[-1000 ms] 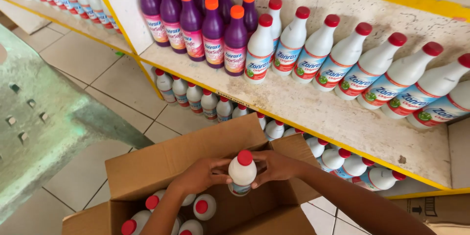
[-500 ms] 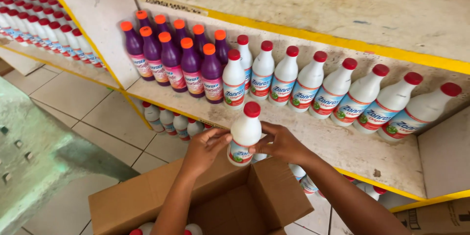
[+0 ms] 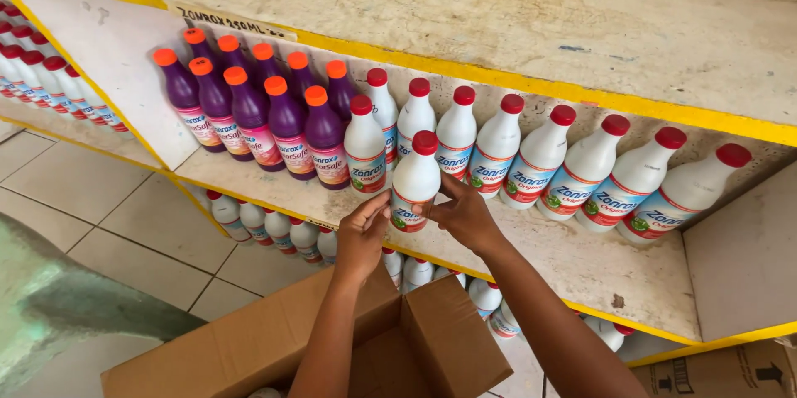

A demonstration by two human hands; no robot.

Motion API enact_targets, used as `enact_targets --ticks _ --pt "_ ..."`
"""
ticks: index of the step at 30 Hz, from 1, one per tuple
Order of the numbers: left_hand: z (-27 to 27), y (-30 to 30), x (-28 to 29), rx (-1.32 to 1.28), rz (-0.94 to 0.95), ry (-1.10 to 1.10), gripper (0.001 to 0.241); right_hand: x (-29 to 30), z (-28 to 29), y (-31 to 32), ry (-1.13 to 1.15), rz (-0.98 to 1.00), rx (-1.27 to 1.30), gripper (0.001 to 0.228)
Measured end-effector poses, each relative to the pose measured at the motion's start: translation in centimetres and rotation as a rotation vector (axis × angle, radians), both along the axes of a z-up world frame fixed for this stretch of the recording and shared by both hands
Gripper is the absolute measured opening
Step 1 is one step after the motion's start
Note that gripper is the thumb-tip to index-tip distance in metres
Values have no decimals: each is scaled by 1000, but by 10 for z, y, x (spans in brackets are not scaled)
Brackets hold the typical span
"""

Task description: Taking bottles of bleach from a cardboard box and placing them neatly on a store shelf.

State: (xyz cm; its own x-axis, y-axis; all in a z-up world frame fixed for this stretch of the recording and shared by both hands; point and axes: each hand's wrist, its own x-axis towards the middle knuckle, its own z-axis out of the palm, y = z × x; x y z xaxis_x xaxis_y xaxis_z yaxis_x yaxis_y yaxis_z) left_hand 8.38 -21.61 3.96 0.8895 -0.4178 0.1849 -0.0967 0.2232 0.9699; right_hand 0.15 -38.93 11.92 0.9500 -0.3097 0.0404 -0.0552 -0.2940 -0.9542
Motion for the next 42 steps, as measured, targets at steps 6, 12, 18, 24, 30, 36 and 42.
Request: enact_targets --ticks 6,12,18,24,30,36,42 --pt "-26 -16 13 -69 11 -63 43 20 -17 -2 -51 -26 32 79" --pt "-22 -23 14 4 85 -137 46 42 -30 -3 -101 -52 15 81" --pt "-17 -27 16 2 91 -80 52 57 -49 -6 -303 -25 -94 77" --pt "-51 -28 22 -67 114 -273 55 57 -56 -1 -273 -88 -72 73" --pt "-54 -27 3 119 124 -185 63 34 -83 20 -217 -22 232 78" --pt "-54 -30 3 146 160 -278 66 39 -101 18 -89 -22 415 77" --pt "-46 -33 5 153 149 -248 67 43 -92 16 -75 -29 407 76"
